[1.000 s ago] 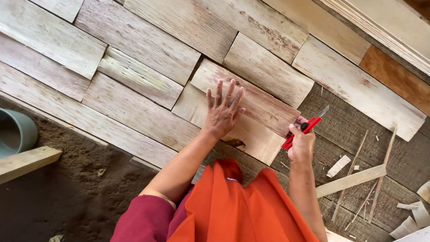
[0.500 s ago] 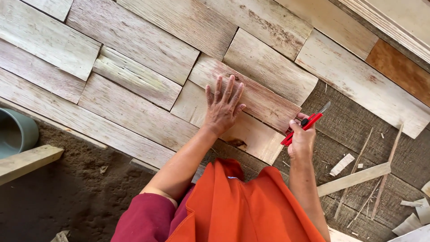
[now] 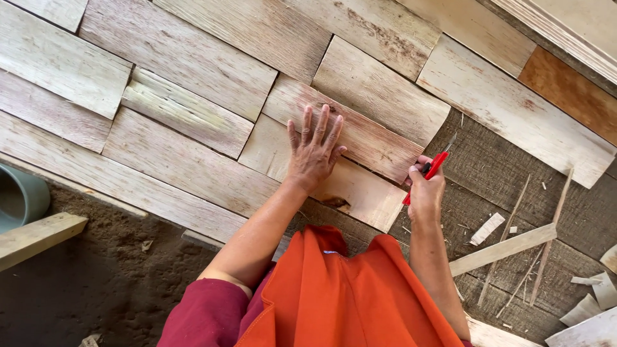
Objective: The person uses a red utility knife to shave thin strips from a rectangular wooden plank on a wooden workbench. The person repeatedly shaves the plank, flips it, and continues shaving until the plank is reduced to a thinner strip, then places the finished piece aside.
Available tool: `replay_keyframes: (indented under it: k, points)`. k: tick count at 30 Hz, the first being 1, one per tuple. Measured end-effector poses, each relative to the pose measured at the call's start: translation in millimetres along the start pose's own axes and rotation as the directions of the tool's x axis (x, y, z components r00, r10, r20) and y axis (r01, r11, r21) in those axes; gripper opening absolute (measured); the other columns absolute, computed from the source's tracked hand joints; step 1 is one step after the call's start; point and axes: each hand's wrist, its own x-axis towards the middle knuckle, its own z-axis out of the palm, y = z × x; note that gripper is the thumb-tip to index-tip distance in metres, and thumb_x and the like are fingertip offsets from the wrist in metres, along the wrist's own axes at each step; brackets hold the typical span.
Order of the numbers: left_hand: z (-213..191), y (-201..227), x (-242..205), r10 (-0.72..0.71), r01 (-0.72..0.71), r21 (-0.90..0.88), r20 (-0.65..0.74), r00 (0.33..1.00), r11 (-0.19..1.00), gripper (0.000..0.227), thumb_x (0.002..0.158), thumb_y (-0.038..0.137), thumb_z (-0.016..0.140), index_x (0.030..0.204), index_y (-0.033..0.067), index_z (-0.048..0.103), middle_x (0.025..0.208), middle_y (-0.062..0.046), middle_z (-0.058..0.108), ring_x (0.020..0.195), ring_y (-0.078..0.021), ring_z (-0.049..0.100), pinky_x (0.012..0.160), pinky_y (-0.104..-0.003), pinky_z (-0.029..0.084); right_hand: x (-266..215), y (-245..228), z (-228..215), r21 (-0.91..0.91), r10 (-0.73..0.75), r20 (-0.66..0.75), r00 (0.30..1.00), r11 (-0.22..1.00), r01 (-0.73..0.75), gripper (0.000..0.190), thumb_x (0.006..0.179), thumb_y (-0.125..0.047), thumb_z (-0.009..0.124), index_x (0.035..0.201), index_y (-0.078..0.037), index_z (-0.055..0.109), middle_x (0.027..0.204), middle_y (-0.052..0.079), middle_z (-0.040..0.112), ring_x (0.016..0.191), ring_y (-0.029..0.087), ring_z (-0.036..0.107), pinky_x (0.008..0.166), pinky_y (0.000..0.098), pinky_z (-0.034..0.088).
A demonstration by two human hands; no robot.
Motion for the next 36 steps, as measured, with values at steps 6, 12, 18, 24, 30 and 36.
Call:
replay_keyframes:
  k: [6, 12, 18, 24, 30, 36]
  points:
    - [2.6, -1.5, 2.6, 0.005, -0.005, -0.007, -0.005, 1.0, 1.0, 0.066, 0.105, 0.062, 0.035, 0.162, 0.0308, 0.026, 0.171, -0.008, 0.008, 0.155, -0.0421, -0.005, 0.116, -0.07, -0.005, 1.3, 12.0, -1.3, -0.05, -0.026, -0.024, 0.999, 0.998, 0.025, 0.037, 0.089, -0.002, 0.066, 0.125, -0.008, 0.06, 0.097, 0.006, 0.063, 0.082, 0.015, 0.061, 0.062, 0.0241, 0.053]
    - [-6.2, -0.2, 5.7, 0.019, -0.019, -0.027, 0.0, 1.0, 0.999, 0.067, 0.104, 0.06, 0.04, 0.162, 0.0293, 0.027, 0.171, -0.01, 0.009, 0.154, -0.043, -0.004, 0.113, -0.07, -0.008, 4.2, 8.8, 4.5, -0.043, -0.001, -0.043, 0.999, 0.999, -0.001, 0.036, 0.086, -0.001, 0.067, 0.121, -0.007, 0.063, 0.092, 0.009, 0.065, 0.079, 0.015, 0.062, 0.06, 0.0245, 0.054]
    - [-7.6, 1.9, 5.1, 0.015, -0.015, -0.03, -0.003, 1.0, 0.999, 0.068, 0.104, 0.06, 0.041, 0.163, 0.0295, 0.027, 0.171, -0.01, 0.007, 0.153, -0.0435, -0.006, 0.113, -0.071, -0.008, -0.8, -6.2, 2.6, -0.071, 0.016, -0.07, 0.997, 0.997, -0.021, 0.034, 0.084, 0.001, 0.067, 0.117, -0.007, 0.066, 0.089, 0.01, 0.066, 0.078, 0.016, 0.062, 0.062, 0.0261, 0.056]
    - [-10.0, 2.3, 5.1, 0.02, -0.02, -0.028, -0.003, 1.0, 0.999, 0.068, 0.104, 0.058, 0.045, 0.162, 0.0278, 0.029, 0.17, -0.013, 0.011, 0.152, -0.0457, -0.004, 0.112, -0.074, -0.005, -1.4, -7.9, 4.1, -0.106, 0.02, -0.079, 0.997, 0.994, -0.028, 0.032, 0.083, 0.0, 0.068, 0.114, -0.01, 0.067, 0.086, 0.008, 0.067, 0.076, 0.015, 0.063, 0.061, 0.0257, 0.057]
    - [-17.8, 6.1, 3.4, 0.002, 0.0, -0.049, 0.042, 0.999, 0.999, 0.068, 0.102, 0.054, 0.049, 0.162, 0.0277, 0.028, 0.17, -0.012, 0.009, 0.152, -0.0465, -0.005, 0.111, -0.076, -0.005, -5.5, -18.1, 5.5, -0.103, 0.008, -0.072, 0.997, 0.995, -0.015, 0.031, 0.083, -0.001, 0.067, 0.113, -0.009, 0.067, 0.086, 0.008, 0.065, 0.075, 0.014, 0.06, 0.06, 0.0253, 0.054]
    - [-6.2, 20.6, 21.9, -0.02, 0.022, -0.012, 0.092, 0.996, 1.0, 0.065, 0.105, 0.045, 0.045, 0.164, 0.0285, 0.023, 0.171, -0.006, 0.001, 0.152, -0.0424, -0.01, 0.111, -0.072, -0.013, -2.1, -12.1, 2.6, -0.079, 0.012, -0.069, 0.998, 0.997, -0.018, 0.032, 0.083, -0.002, 0.067, 0.114, -0.01, 0.067, 0.087, 0.006, 0.065, 0.075, 0.013, 0.059, 0.06, 0.0242, 0.053]
